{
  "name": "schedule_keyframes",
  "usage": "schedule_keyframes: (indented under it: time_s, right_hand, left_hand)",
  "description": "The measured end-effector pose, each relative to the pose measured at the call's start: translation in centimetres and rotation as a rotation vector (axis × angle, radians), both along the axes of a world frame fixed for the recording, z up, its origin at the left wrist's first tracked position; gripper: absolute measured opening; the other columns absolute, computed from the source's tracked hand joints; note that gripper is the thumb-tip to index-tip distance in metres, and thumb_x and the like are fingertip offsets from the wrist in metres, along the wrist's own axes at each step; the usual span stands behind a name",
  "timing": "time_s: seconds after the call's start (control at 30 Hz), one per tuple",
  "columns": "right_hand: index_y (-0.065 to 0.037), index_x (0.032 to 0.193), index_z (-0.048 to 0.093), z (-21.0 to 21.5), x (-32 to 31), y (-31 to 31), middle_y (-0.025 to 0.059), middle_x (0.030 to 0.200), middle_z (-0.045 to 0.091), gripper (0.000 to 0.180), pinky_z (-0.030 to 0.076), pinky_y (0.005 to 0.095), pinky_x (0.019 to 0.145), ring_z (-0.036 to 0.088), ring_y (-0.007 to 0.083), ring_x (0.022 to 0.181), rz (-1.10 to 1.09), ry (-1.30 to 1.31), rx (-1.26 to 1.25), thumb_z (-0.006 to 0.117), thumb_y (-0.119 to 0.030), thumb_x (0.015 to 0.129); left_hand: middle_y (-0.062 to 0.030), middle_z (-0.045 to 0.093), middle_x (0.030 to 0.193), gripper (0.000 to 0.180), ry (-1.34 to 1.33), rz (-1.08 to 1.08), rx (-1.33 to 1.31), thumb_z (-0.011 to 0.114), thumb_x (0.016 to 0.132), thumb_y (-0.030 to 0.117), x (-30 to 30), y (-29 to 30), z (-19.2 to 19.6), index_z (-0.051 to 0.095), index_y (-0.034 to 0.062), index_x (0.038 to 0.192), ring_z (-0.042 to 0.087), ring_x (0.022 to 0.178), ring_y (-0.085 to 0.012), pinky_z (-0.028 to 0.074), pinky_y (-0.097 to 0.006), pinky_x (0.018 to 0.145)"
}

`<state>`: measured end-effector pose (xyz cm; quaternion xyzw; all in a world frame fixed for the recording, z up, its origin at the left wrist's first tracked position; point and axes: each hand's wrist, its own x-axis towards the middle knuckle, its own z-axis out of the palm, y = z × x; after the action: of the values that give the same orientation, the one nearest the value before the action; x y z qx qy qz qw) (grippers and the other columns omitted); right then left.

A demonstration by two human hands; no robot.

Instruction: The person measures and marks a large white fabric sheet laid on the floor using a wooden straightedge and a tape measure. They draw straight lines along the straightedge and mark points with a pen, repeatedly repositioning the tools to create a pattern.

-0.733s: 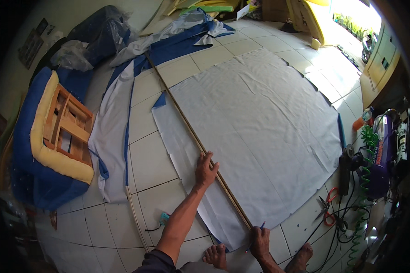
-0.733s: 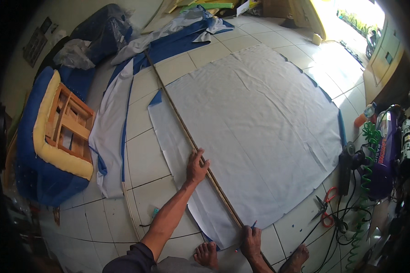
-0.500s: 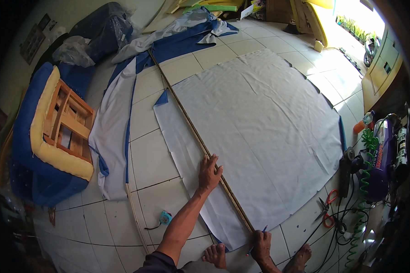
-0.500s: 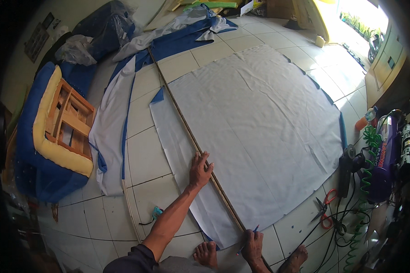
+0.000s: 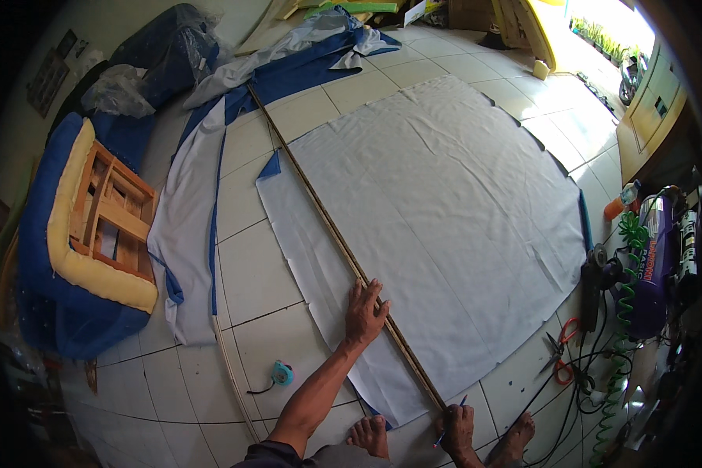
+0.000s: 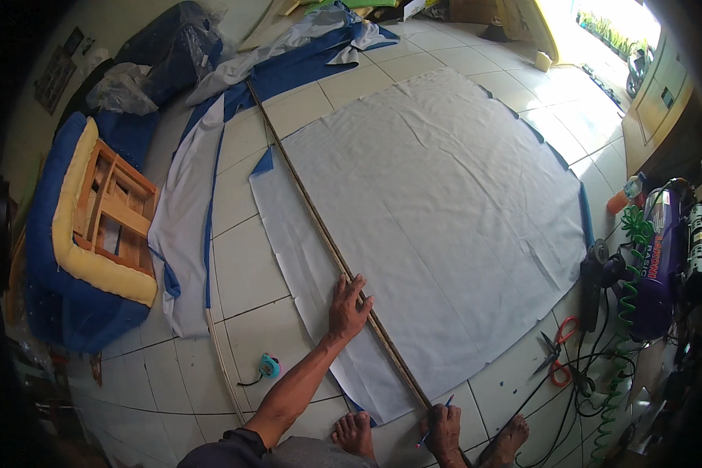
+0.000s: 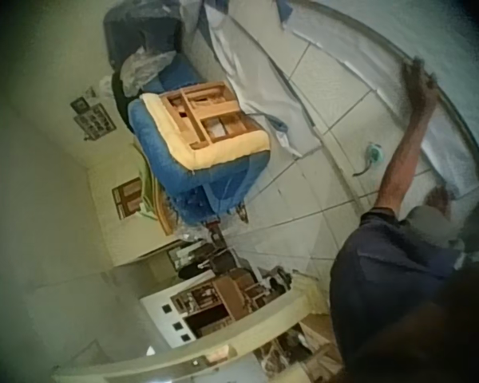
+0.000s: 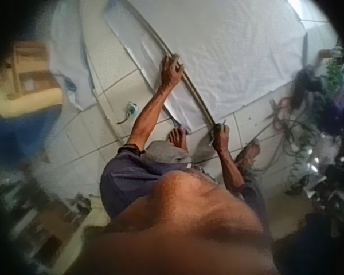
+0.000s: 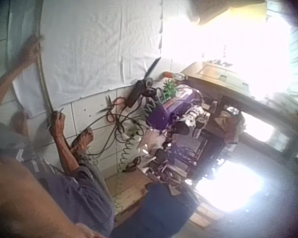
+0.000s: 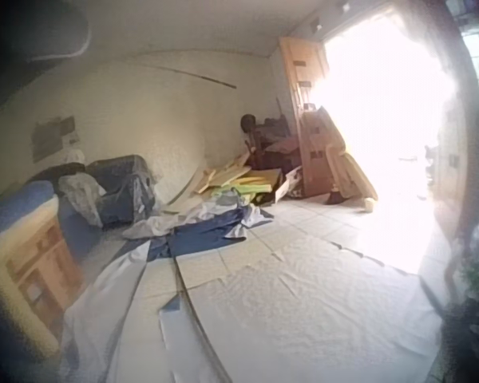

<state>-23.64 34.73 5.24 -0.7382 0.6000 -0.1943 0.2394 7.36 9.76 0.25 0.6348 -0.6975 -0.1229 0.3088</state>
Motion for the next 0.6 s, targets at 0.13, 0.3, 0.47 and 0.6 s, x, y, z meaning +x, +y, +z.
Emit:
schedule_keyframes:
  time_s: [0.13,0.3,0.47,0.6]
  right_hand:
    - [-0.004,0.099,0.054,0.33,-0.04,0.09,0.0134,0.093,0.056,0.037,0.042,0.0489,0.078,0.051,0.0367,0.085,-0.007,0.01,0.015,0.074,-0.004,0.068]
    - [-0.004,0.099,0.054,0.47,-0.11,0.02,0.0137,0.095,0.057,0.038,0.043,0.0488,0.078,0.051,0.0377,0.086,-0.01,0.02,0.037,0.075,-0.006,0.068]
    - [-0.004,0.102,0.054,0.2,-0.32,0.22,0.0148,0.094,0.056,0.037,0.045,0.0501,0.077,0.053,0.0385,0.089,-0.023,0.032,0.018,0.077,-0.006,0.074]
    - [-0.003,0.108,0.056,0.25,-0.2,0.64,0.0173,0.094,0.055,0.042,0.048,0.0476,0.079,0.054,0.038,0.09,-0.128,-0.039,0.084,0.081,-0.01,0.076]
  left_hand:
    - [-0.0156,0.057,0.15,0.051,-0.022,0.002,-0.01,0.069,0.098,0.032,-0.14,0.22,0.12,0.059,0.0065,0.141,0.04,0.145,-0.0523,0.036,-0.058,0.119]
    - [-0.0152,0.059,0.148,0.05,-0.016,0.002,-0.023,0.07,0.098,0.032,-0.34,0.34,0.09,0.06,0.0072,0.14,0.042,0.143,-0.0522,0.035,-0.059,0.119]
    - [-0.0161,0.059,0.147,0.054,-0.037,0.077,0.029,0.073,0.094,0.032,-0.35,0.37,-0.48,0.06,0.0074,0.141,0.043,0.143,-0.0488,0.034,-0.057,0.12]
    - [-0.0141,0.059,0.148,0.05,-0.05,0.024,0.002,0.071,0.096,0.028,-0.26,0.58,-0.7,0.061,0.0054,0.14,0.042,0.145,-0.0476,0.033,-0.056,0.121]
